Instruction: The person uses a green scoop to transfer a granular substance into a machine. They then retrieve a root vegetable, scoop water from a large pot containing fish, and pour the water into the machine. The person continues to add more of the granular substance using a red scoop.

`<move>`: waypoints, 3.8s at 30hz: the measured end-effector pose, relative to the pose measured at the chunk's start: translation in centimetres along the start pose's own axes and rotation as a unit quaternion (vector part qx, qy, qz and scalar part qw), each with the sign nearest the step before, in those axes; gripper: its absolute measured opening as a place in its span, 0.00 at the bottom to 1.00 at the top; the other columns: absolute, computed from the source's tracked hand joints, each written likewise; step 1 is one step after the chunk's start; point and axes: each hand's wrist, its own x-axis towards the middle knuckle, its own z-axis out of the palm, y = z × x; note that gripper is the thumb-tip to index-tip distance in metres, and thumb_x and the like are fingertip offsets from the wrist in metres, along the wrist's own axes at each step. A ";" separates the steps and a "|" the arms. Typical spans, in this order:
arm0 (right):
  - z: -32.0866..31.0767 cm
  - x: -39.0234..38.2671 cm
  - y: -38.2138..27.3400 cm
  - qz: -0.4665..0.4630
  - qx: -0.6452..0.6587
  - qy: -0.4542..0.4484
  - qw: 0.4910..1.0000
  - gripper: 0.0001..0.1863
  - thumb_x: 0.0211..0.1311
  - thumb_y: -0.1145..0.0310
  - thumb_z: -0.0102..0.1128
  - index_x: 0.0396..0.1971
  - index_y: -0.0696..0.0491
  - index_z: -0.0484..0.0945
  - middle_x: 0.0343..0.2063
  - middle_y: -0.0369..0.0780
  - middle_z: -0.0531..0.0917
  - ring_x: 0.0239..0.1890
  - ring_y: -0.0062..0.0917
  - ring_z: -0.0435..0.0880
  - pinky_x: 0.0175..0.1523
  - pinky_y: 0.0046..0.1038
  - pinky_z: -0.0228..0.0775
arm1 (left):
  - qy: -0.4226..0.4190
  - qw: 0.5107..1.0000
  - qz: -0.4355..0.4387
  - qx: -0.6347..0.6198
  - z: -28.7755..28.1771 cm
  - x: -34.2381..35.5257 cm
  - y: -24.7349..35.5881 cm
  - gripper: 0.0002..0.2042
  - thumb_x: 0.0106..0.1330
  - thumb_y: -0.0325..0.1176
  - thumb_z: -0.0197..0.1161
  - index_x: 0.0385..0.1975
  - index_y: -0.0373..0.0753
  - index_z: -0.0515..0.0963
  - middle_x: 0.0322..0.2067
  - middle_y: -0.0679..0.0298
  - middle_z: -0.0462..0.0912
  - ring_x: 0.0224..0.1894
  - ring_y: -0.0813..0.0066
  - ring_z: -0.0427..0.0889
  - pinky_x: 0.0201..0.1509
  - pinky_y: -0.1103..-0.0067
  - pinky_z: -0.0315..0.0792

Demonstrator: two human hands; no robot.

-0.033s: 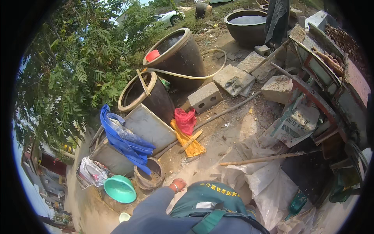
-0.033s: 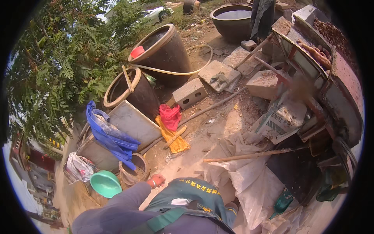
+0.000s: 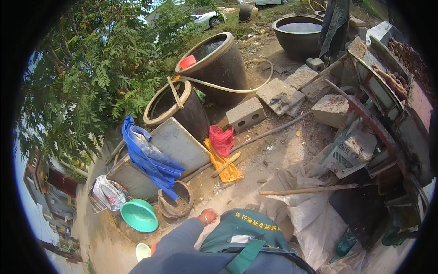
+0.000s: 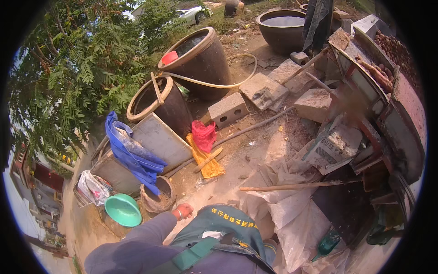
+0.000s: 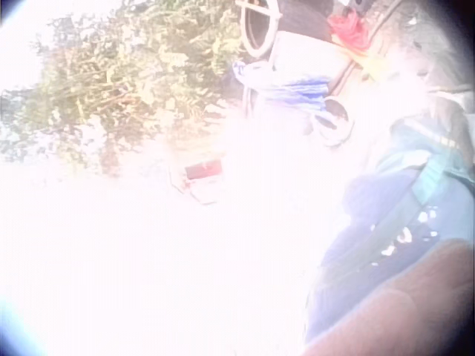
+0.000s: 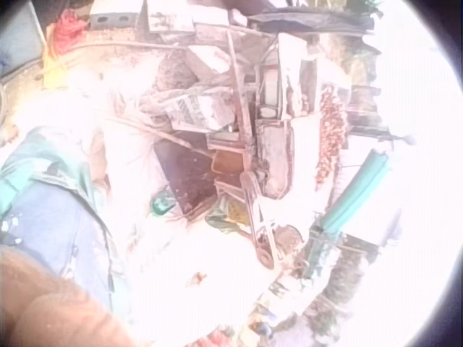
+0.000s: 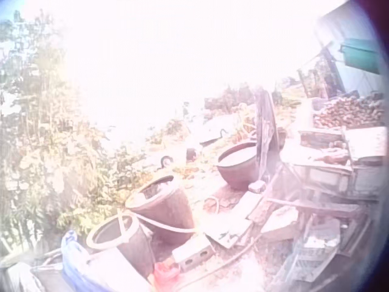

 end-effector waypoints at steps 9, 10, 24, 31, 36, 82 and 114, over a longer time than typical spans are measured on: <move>-0.6 2.4 -8.8 -0.072 -0.273 -0.071 0.957 0.10 0.59 0.63 0.54 0.35 0.52 0.72 0.25 0.38 0.78 0.24 0.25 0.76 0.26 0.28 0.70 | 0.012 0.981 -0.148 -0.127 5.3 -11.0 -13.6 0.13 0.59 0.40 0.56 0.38 0.39 0.76 0.31 0.63 0.82 0.27 0.70 0.82 0.27 0.74 0.75; -0.9 2.7 -9.7 -0.091 -0.292 -0.085 0.948 0.09 0.58 0.64 0.54 0.34 0.52 0.72 0.24 0.38 0.78 0.23 0.25 0.77 0.25 0.28 0.70 | -0.003 0.980 -0.149 -0.133 6.6 -12.0 -15.2 0.12 0.59 0.39 0.56 0.38 0.40 0.76 0.31 0.63 0.82 0.27 0.69 0.81 0.27 0.73 0.74; -1.2 6.2 -13.6 0.069 -0.412 -0.150 0.896 0.09 0.58 0.67 0.55 0.35 0.55 0.74 0.23 0.40 0.80 0.19 0.26 0.80 0.20 0.27 0.72 | -0.107 0.929 -0.187 -0.302 19.4 -20.3 -26.6 0.07 0.58 0.35 0.54 0.23 0.41 0.76 0.24 0.61 0.79 0.27 0.68 0.80 0.27 0.71 0.74; 4.2 5.3 -13.0 0.121 -0.430 -0.186 0.875 0.07 0.58 0.68 0.56 0.33 0.55 0.75 0.22 0.41 0.80 0.18 0.28 0.80 0.20 0.27 0.73 | -0.083 0.912 -0.251 -0.312 16.2 -20.6 -26.1 0.07 0.60 0.32 0.51 0.30 0.40 0.75 0.27 0.60 0.81 0.25 0.68 0.82 0.26 0.73 0.75; 10.4 1.9 -8.8 -0.113 -0.505 -0.129 0.846 0.07 0.58 0.68 0.56 0.33 0.55 0.77 0.23 0.41 0.80 0.20 0.27 0.80 0.20 0.27 0.73 | -0.097 0.904 -0.229 -0.347 11.9 -17.6 -27.7 0.05 0.59 0.30 0.50 0.28 0.40 0.74 0.29 0.59 0.82 0.27 0.66 0.83 0.26 0.72 0.76; 18.6 -8.7 8.1 0.009 -0.479 -0.055 0.876 0.09 0.58 0.67 0.55 0.34 0.57 0.77 0.23 0.39 0.80 0.20 0.24 0.79 0.21 0.25 0.71 | -0.041 0.989 0.069 0.127 -7.0 0.1 -32.6 0.13 0.60 0.41 0.53 0.32 0.39 0.79 0.34 0.51 0.81 0.39 0.54 0.80 0.41 0.68 0.73; 69.2 33.9 38.5 0.042 -0.951 -0.294 0.090 0.22 0.35 0.48 0.70 0.31 0.46 0.83 0.34 0.41 0.84 0.41 0.33 0.82 0.44 0.32 0.72 | -0.228 0.959 -0.149 -0.078 -1.9 23.7 -24.0 0.10 0.65 0.33 0.54 0.39 0.35 0.76 0.35 0.56 0.80 0.39 0.72 0.79 0.39 0.78 0.74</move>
